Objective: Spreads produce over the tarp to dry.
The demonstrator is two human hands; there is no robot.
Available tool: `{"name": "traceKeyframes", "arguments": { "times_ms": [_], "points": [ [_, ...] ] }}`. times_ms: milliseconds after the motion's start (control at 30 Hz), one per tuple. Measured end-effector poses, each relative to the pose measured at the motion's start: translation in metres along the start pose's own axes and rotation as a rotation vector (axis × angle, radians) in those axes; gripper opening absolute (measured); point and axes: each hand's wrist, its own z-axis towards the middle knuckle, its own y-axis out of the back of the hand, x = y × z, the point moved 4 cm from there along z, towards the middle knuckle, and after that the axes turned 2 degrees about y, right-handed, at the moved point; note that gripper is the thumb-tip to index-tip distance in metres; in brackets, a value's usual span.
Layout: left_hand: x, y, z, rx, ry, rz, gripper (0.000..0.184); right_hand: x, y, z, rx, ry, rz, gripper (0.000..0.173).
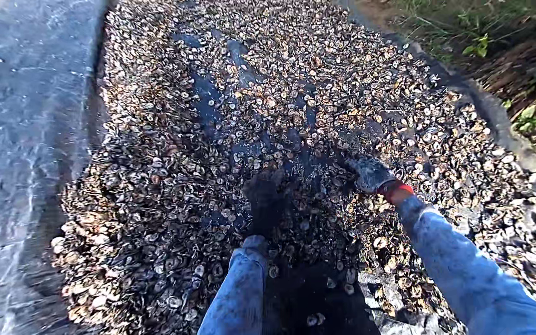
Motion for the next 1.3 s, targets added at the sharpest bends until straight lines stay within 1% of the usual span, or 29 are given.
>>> {"name": "traceKeyframes", "arguments": {
  "times_ms": [33, 67, 100, 167, 200, 233, 267, 300, 367, 400, 467, 500, 567, 600, 633, 667, 700, 733, 767, 800, 867, 900, 933, 967, 1000, 1067, 1133, 1200, 1300],
  "points": [
    [0.018, 0.003, 0.014, 0.035, 0.098, 0.049, 0.076, 0.001, 0.015, 0.002, 0.176, -0.092, -0.058, 0.062],
    [0.030, 0.001, 0.022, 0.132, 0.176, 0.060, 0.087, -0.001, 0.028, 0.004, 0.299, -0.143, -0.072, 0.056],
    [0.031, -0.003, 0.030, 0.210, 0.180, 0.075, 0.083, -0.021, 0.014, 0.005, -0.183, -0.044, -0.005, 0.042],
    [0.006, -0.003, 0.047, 0.313, 0.078, -0.055, 0.059, -0.028, 0.048, 0.019, -0.135, -0.362, 0.336, 0.043],
    [-0.009, 0.000, 0.058, 0.317, -0.011, -0.250, 0.046, -0.030, 0.061, 0.020, -0.189, -0.489, 0.468, 0.046],
    [-0.024, 0.001, 0.070, 0.303, -0.083, -0.453, 0.039, -0.035, 0.069, 0.018, -0.271, -0.564, 0.567, 0.052],
    [-0.041, 0.003, 0.081, 0.264, -0.121, -0.613, 0.041, -0.046, 0.068, 0.019, -0.371, -0.598, 0.597, 0.060],
    [-0.057, 0.005, 0.091, 0.202, -0.134, -0.663, 0.049, -0.052, 0.067, 0.016, -0.415, -0.594, 0.591, 0.071],
    [-0.087, 0.006, 0.098, 0.167, -0.190, -0.498, 0.068, -0.054, 0.058, 0.004, -0.365, -0.551, 0.403, 0.097],
    [-0.098, -0.002, 0.091, 0.232, -0.231, -0.345, 0.074, -0.047, 0.042, -0.008, -0.260, -0.541, 0.298, 0.104],
    [-0.110, -0.030, 0.056, 0.515, -0.317, -0.131, 0.085, -0.020, -0.003, -0.044, 0.011, -0.528, 0.144, 0.094],
    [-0.113, -0.044, 0.031, 0.652, -0.365, -0.078, 0.089, -0.010, -0.028, -0.069, 0.073, -0.535, 0.110, 0.089],
    [-0.121, -0.051, -0.013, 0.820, -0.409, -0.060, 0.098, -0.001, -0.050, -0.126, 0.042, -0.550, 0.118, 0.068],
    [-0.122, -0.049, -0.023, 0.834, -0.422, -0.096, 0.080, -0.007, -0.059, -0.146, -0.057, -0.502, 0.086, 0.054],
    [-0.126, -0.039, -0.026, 0.831, -0.437, -0.139, 0.056, -0.023, -0.071, -0.160, -0.263, -0.449, 0.040, 0.042],
    [-0.132, -0.027, -0.023, 0.829, -0.492, -0.153, 0.041, -0.028, -0.057, -0.166, -0.207, -0.572, 0.142, 0.039],
    [-0.139, -0.016, -0.016, 0.824, -0.553, -0.138, 0.039, -0.031, -0.034, -0.168, -0.177, -0.715, 0.278, 0.038],
    [-0.145, -0.009, -0.010, 0.786, -0.578, -0.142, 0.045, -0.036, -0.013, -0.172, -0.240, -0.833, 0.369, 0.036],
    [-0.151, -0.011, -0.003, 0.731, -0.594, -0.132, 0.056, -0.040, 0.004, -0.178, -0.375, -0.904, 0.483, 0.036],
    [-0.156, -0.019, -0.001, 0.697, -0.622, -0.105, 0.068, -0.042, 0.018, -0.186, -0.517, -0.923, 0.573, 0.039],
    [-0.165, -0.030, -0.023, 0.802, -0.726, -0.006, 0.080, -0.033, 0.042, -0.199, -0.666, -0.904, 0.650, 0.041],
    [-0.164, -0.028, -0.046, 0.894, -0.778, 0.031, 0.071, -0.035, 0.049, -0.204, -0.697, -0.898, 0.674, 0.041],
    [-0.159, -0.026, -0.069, 0.980, -0.791, 0.029, 0.056, -0.043, 0.052, -0.208, -0.705, -0.884, 0.668, 0.044],
    [-0.153, -0.021, -0.087, 1.073, -0.762, 0.012, 0.048, -0.047, 0.055, -0.213, -0.714, -0.878, 0.641, 0.051],
    [-0.150, -0.017, -0.095, 1.108, -0.769, -0.057, 0.039, -0.052, 0.056, -0.218, -0.737, -0.890, 0.613, 0.053],
    [-0.153, -0.018, -0.085, 1.058, -0.883, -0.238, 0.032, -0.047, 0.056, -0.224, -0.804, -0.942, 0.561, 0.046],
    [-0.166, -0.022, -0.054, 0.922, -0.961, -0.313, 0.031, -0.040, 0.054, -0.229, -0.803, -1.004, 0.528, 0.043],
    [-0.179, -0.022, -0.014, 0.735, -0.916, -0.362, 0.027, -0.031, 0.044, -0.233, -0.776, -1.013, 0.512, 0.044],
    [-0.195, -0.010, 0.034, 0.575, -0.812, -0.339, 0.035, -0.038, 0.021, -0.227, -0.775, -1.018, 0.530, 0.049]
  ]
}}
